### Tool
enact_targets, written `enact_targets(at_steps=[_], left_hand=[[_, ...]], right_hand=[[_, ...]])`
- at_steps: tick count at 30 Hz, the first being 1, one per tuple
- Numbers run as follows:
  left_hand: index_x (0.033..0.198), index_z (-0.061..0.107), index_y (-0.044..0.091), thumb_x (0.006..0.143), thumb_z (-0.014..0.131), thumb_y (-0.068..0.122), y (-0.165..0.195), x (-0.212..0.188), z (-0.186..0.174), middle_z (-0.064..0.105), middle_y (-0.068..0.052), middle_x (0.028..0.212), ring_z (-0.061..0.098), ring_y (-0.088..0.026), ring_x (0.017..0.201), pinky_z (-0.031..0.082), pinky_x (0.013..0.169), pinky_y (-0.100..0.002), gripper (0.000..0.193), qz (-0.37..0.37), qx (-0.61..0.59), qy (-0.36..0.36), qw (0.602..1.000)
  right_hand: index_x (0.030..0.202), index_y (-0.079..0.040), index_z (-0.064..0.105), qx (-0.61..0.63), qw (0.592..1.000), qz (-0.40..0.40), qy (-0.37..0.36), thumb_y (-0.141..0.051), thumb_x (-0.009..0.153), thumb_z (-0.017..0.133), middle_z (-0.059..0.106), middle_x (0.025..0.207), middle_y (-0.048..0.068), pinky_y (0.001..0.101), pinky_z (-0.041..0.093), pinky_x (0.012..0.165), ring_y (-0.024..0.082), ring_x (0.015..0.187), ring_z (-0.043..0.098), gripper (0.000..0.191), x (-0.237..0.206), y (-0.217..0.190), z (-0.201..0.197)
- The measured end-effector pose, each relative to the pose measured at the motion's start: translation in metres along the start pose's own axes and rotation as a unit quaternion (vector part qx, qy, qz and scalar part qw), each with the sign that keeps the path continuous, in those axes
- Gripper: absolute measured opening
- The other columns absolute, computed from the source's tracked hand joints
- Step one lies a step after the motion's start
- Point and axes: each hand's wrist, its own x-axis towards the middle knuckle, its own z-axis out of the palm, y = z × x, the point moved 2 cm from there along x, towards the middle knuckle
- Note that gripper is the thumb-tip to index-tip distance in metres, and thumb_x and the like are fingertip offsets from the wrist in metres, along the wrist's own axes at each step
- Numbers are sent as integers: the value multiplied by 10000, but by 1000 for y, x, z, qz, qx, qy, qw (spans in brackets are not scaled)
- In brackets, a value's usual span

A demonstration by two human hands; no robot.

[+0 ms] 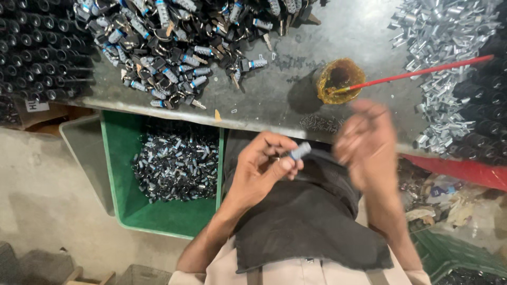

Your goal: The person picks small metal components one at a time from a pile on the workbench, holds each in one hand, and uses a long-handled brush to apply adhesive from a cup onto the part. The coated part is then dropped into a green bin below the bench, and the cycle repeats.

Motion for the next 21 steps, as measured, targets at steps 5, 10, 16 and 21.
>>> enact_targets(at_steps=[5,10,16,21], left_hand=[[1211,588,12,1074,630,129,-26,41,6,680,-79,998,628,-126,876,540,808,-305,185,27,-127,54,990],[1203,599,36,1052,660,210,-39,75,14,655,-61,957,599,-128,823,517,770,-304,238,-44,-275,65,958],[1211,600,58,1035,667,223,-50,74,10,637,-46,922,574,-122,773,500,739,-305,250,-81,-326,52,940],[1224,589,55,1067,665,220,-48,70,19,617,-55,911,549,-121,758,485,741,-309,240,-76,-352,19,933]], right_hand=[[1249,69,660,-401,897,-175,62,-28,1112,731,711,1042,113,229,570,707,162,825,709,182,32,-51,-11],[1152,75,700,-446,867,-186,121,-42,1054,716,732,992,131,274,626,775,195,878,753,154,16,-56,-10],[1152,82,662,-163,956,-205,130,1,1122,710,708,965,151,304,642,750,239,834,756,99,1,-43,-30],[1180,119,666,-348,884,-268,162,-16,1185,708,724,1052,190,349,673,852,266,930,773,142,-7,-34,-19]])
